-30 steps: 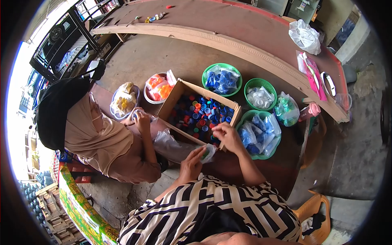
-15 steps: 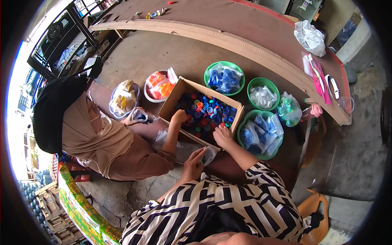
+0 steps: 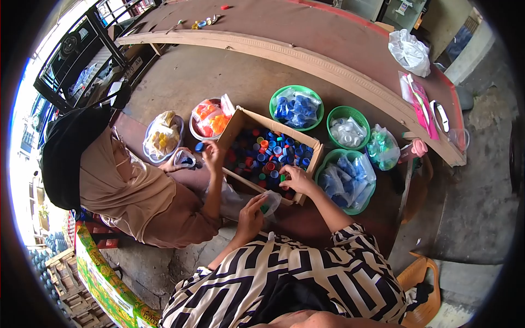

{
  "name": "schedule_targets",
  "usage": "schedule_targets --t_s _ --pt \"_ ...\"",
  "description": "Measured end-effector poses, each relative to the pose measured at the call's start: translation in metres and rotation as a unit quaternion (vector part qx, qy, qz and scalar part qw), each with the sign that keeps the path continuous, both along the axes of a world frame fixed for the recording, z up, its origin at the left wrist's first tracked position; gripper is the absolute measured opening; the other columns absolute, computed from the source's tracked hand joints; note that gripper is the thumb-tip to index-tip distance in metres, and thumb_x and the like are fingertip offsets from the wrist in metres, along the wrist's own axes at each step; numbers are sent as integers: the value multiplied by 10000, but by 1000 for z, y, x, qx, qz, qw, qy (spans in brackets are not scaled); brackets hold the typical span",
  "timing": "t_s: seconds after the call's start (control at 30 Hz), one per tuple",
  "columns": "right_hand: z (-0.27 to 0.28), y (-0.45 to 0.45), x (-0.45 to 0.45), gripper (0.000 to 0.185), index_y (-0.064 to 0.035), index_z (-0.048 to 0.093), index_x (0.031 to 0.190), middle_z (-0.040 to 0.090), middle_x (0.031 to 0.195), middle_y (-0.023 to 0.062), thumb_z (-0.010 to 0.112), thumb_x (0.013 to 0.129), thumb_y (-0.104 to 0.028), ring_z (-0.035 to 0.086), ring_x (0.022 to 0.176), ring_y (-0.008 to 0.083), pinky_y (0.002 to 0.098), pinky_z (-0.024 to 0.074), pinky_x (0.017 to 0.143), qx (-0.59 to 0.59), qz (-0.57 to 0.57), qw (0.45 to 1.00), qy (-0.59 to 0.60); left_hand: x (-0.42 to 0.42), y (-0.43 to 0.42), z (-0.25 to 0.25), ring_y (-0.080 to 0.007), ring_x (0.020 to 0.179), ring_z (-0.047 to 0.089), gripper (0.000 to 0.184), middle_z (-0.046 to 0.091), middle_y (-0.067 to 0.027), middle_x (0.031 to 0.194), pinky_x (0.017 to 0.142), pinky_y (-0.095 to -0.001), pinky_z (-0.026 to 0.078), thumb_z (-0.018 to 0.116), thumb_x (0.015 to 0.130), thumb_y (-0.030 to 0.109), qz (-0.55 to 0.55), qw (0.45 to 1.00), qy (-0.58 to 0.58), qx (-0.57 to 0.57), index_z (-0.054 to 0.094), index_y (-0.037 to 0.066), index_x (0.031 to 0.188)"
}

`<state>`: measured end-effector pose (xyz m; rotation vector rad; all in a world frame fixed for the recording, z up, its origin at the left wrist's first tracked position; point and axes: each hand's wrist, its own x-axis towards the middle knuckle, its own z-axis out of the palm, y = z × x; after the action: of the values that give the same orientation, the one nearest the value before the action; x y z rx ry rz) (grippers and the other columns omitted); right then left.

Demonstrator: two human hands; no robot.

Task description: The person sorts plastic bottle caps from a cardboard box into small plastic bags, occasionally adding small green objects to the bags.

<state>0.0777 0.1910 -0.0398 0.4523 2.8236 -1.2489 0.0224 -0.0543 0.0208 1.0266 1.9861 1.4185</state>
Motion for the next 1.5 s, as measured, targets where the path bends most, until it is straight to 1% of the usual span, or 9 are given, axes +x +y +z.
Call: schedule_targets --t_s 0.13,0.27,0.43,0.57,0.63,0.73,1.13,1.17,1.5 --pt "63 -44 26 352 -62 520 1008 593 915 79 759 788 -200 611 823 182 316 492 722 -190 -118 960 168 5 9 9 -174 628 645 538 524 -155 1312 578 -283 514 474 754 -101 25 1000 -11 12 554 30 1270" --pt "84 -86 54 350 -71 537 1012 589 975 79 758 751 -146 548 945 254 367 447 832 9 -39 964 262 14 15 18 -220 846 662 546 520 -143 1307 676 -280 536 504 770 -96 24 999 8 -26 526 24 1302" --pt "73 -101 76 390 -50 583 1116 621 1061 92 707 776 -196 530 1027 271 385 417 895 134 -31 978 154 25 11 6 -335 1253 475 605 490 -165 1339 999 -365 405 549 712 -38 -16 997 68 -14 501 18 1313" --pt "73 -97 79 324 -35 606 1064 625 1033 109 709 784 -160 572 965 269 367 453 852 113 -16 978 175 33 5 9 -305 1104 581 600 486 -154 1346 910 -343 462 555 723 -28 -17 988 150 -18 494 17 1319" --pt "82 -85 74 229 -18 625 1000 631 967 129 696 803 -113 615 849 263 343 491 770 -175 -69 973 133 35 2 17 -239 871 640 586 481 -137 1353 773 -311 497 560 743 -19 -7 992 112 -65 488 14 1323" --pt "74 -54 60 129 -13 632 917 629 861 125 675 819 -84 638 794 248 333 503 715 -91 -129 970 186 31 -6 10 -184 700 612 577 478 -118 1358 665 -286 489 562 756 -21 8 994 110 -25 485 17 1327" --pt "-22 -21 -56 141 -57 661 872 642 963 174 539 837 -117 630 954 335 443 502 799 201 -10 978 -55 26 -9 6 -229 835 636 542 518 -116 1316 684 -298 496 612 767 9 25 995 73 -57 522 39 1301" --pt "-19 -25 -60 146 -58 653 898 636 972 192 533 835 -111 628 967 337 430 511 798 94 -45 990 -97 24 -8 6 -229 835 636 542 518 -116 1316 684 -298 496 612 767 9 25 995 73 -57 522 39 1301" --pt "-104 -51 -88 157 -62 621 885 584 936 152 488 866 -144 594 931 318 429 492 773 298 -12 952 65 6 -5 -8 -251 1076 598 559 546 -107 1296 798 -308 500 656 749 -8 29 992 118 -25 543 57 1293"
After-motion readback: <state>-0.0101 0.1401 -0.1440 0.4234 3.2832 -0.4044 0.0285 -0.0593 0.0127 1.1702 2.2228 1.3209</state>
